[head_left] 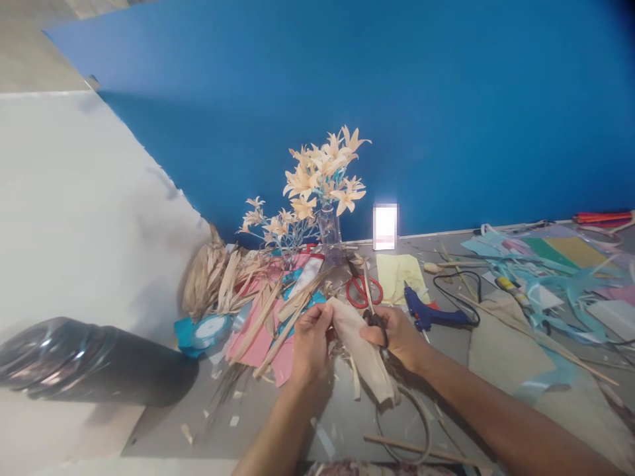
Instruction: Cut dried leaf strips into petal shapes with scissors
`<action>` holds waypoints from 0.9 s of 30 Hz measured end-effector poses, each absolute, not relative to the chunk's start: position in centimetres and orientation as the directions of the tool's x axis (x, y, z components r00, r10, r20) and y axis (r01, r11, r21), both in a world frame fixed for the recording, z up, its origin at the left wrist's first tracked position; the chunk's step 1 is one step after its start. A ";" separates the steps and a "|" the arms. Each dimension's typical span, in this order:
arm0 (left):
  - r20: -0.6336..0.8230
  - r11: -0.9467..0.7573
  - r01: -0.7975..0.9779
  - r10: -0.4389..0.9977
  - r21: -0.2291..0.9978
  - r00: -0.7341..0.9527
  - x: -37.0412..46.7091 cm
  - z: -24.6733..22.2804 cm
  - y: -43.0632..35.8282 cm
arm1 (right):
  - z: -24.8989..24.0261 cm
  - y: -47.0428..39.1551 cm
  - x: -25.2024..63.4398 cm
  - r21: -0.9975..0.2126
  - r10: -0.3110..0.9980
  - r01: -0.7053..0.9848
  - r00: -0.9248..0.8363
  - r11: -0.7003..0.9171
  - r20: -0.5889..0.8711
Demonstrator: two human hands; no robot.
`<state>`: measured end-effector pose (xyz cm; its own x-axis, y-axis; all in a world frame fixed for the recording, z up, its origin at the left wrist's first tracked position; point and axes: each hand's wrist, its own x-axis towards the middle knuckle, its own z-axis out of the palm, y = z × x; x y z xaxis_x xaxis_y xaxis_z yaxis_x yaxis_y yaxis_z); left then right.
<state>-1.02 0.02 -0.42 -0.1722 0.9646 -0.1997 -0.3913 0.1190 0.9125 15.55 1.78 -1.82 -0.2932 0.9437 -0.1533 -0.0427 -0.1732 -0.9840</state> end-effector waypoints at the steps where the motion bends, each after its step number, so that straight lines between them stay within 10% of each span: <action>1: -0.195 0.120 -0.380 0.967 0.917 -0.165 -0.9 -0.5 -0.2 | -1.9 1.8 15.5 -0.985 0.948 -0.039 -0.279 -0.170 -0.153; 17: -0.191 0.189 -0.111 0.982 0.976 -0.002 -0.6 -2.2 -1.4 | -2.8 2.2 15.6 -0.992 0.958 0.034 -0.261 -0.118 -0.123; 27: -0.032 0.077 0.242 0.982 0.967 -0.187 1.1 -0.8 -2.6 | -3.7 2.2 15.6 -0.857 0.977 0.489 -0.202 0.163 0.071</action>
